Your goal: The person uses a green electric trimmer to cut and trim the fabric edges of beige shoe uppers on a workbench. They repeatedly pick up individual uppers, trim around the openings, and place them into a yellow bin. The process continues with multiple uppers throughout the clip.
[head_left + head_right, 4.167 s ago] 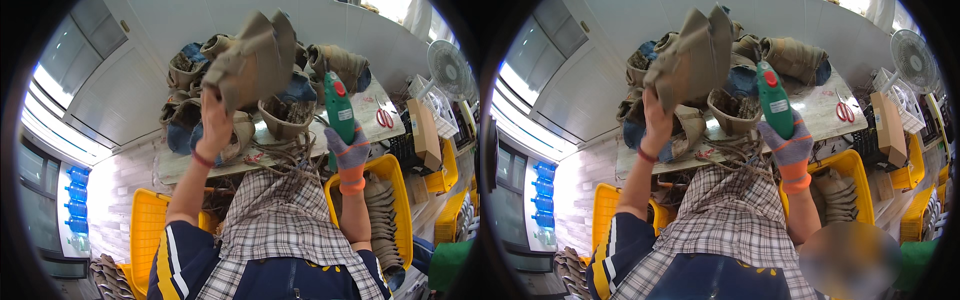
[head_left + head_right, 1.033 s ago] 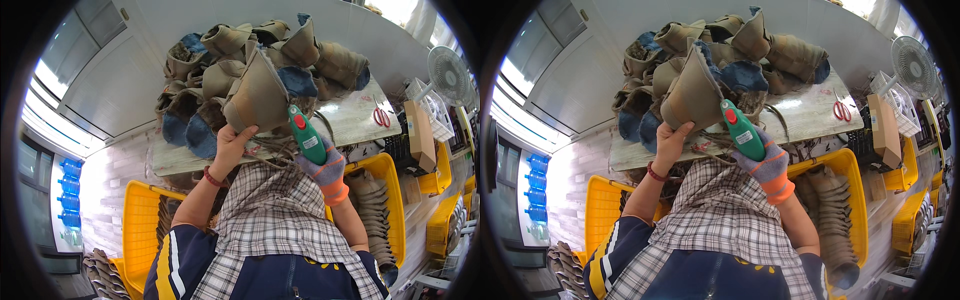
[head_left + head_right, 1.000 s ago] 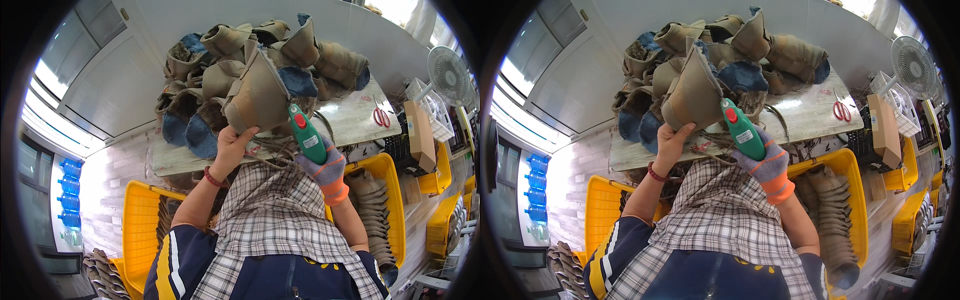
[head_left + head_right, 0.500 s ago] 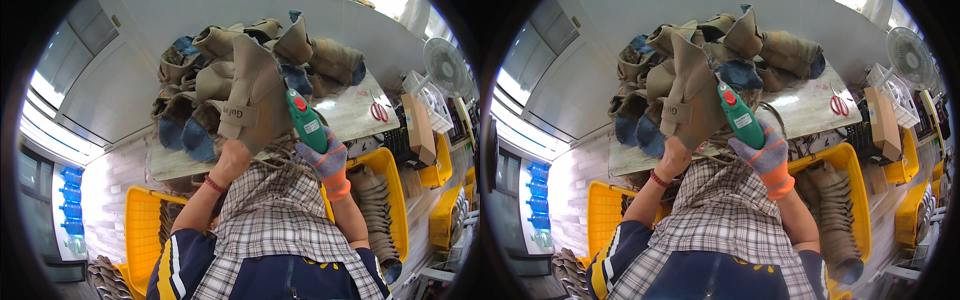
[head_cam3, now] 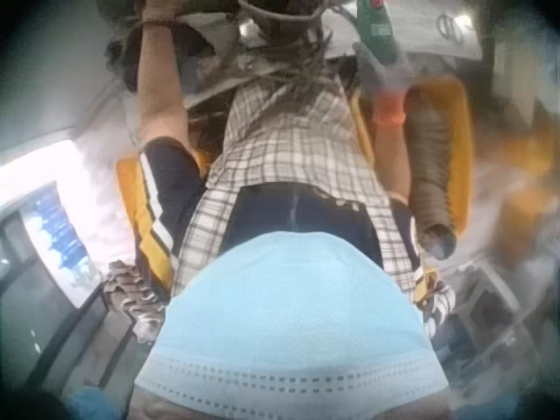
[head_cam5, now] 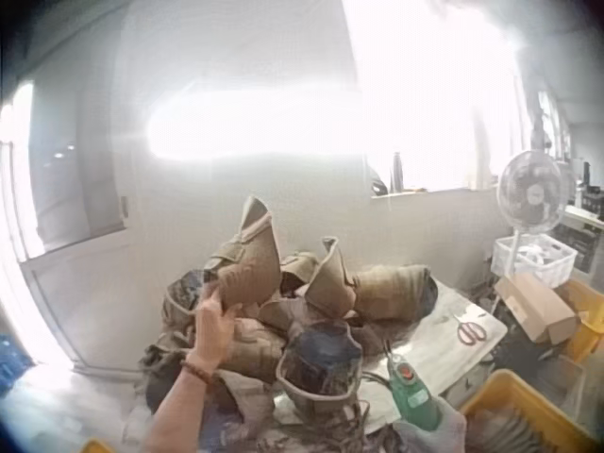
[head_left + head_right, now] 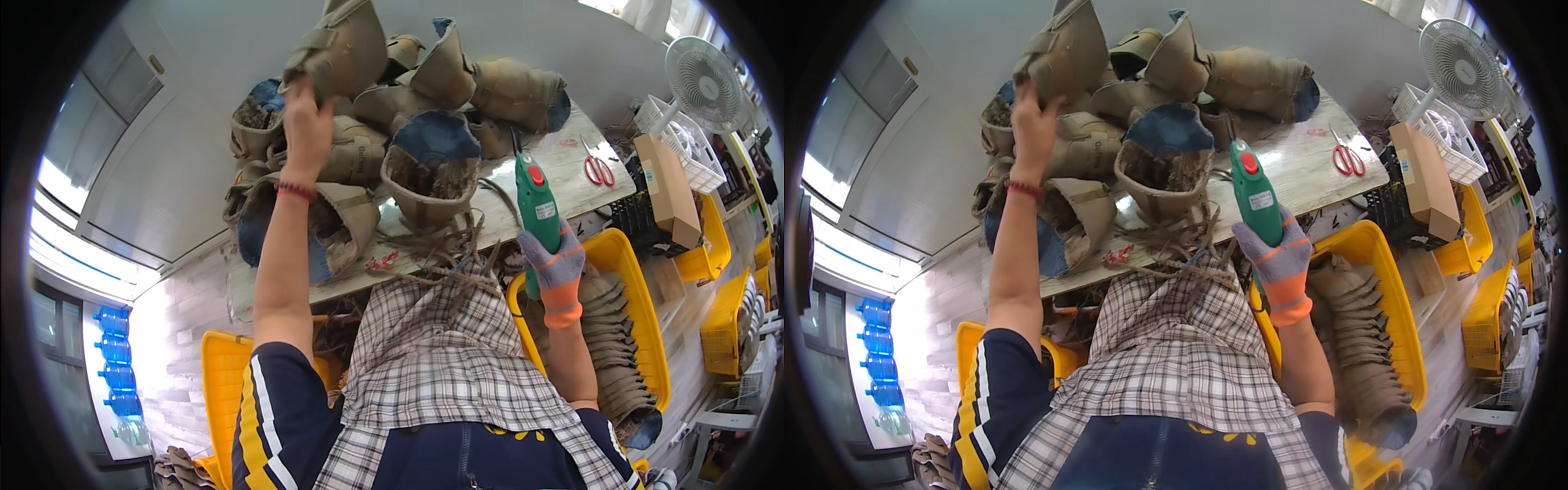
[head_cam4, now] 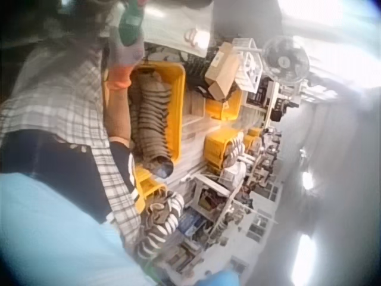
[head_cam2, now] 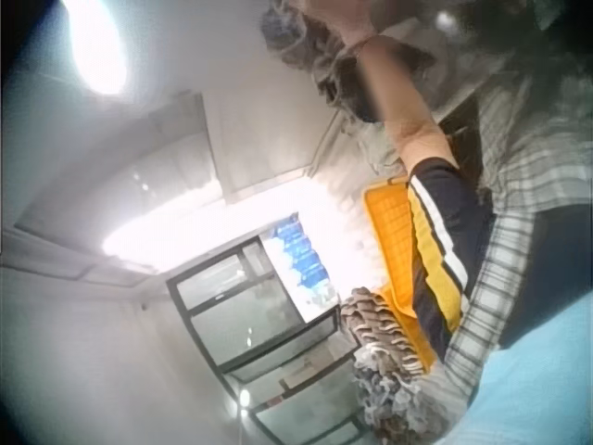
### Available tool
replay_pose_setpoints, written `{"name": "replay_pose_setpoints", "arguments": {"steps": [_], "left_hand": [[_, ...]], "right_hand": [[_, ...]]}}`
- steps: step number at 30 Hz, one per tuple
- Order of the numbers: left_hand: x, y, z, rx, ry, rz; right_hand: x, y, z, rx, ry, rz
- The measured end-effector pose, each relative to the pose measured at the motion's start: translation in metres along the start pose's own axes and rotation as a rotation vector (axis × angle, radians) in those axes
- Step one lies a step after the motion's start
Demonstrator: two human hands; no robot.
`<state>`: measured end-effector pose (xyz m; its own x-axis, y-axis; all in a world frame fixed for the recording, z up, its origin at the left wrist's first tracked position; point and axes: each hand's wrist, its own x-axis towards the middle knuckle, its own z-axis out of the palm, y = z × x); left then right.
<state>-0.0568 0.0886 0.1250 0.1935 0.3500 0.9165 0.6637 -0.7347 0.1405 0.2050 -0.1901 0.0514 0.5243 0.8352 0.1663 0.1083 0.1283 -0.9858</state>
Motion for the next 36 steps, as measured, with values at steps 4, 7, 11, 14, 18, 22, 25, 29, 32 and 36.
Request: {"name": "replay_pose_setpoints", "arguments": {"steps": [4, 7, 11, 14, 18, 22, 25, 29, 32, 36], "left_hand": [[0.030, 0.060, 0.038, -0.041, 0.368, 0.044], [0.019, 0.113, 0.108, -0.517, -0.156, 0.248], [0.010, 0.128, 0.209, -0.559, -0.503, -0.133], [0.017, 0.116, 0.245, -0.233, -0.391, -0.337], [0.021, 0.119, 0.270, -0.104, -0.577, -0.469], [0.022, 0.107, 0.300, -0.439, -0.679, -0.762], [0.005, 0.065, 0.330, -0.641, -0.687, -0.789], [0.050, 0.124, 0.284, -0.162, -0.919, -0.423], [0.059, 0.129, 0.264, -0.131, -0.808, -0.253], [0.082, 0.122, 0.234, -0.066, -0.757, -0.052]], "right_hand": [[-0.002, 0.007, -0.020, 0.119, 0.104, 0.049], [0.007, 0.015, -0.032, 0.134, 0.143, 0.055], [0.014, 0.021, -0.035, 0.130, 0.170, 0.059], [0.014, 0.030, -0.046, 0.144, 0.193, 0.079], [0.016, 0.034, -0.056, 0.097, 0.232, 0.083], [0.017, 0.039, -0.060, 0.075, 0.234, 0.085], [0.019, 0.042, -0.061, 0.091, 0.186, 0.123], [0.020, 0.043, -0.069, 0.134, 0.230, 0.161], [0.022, 0.044, -0.067, 0.125, 0.232, 0.140], [0.022, 0.041, -0.063, 0.122, 0.219, 0.103]]}}
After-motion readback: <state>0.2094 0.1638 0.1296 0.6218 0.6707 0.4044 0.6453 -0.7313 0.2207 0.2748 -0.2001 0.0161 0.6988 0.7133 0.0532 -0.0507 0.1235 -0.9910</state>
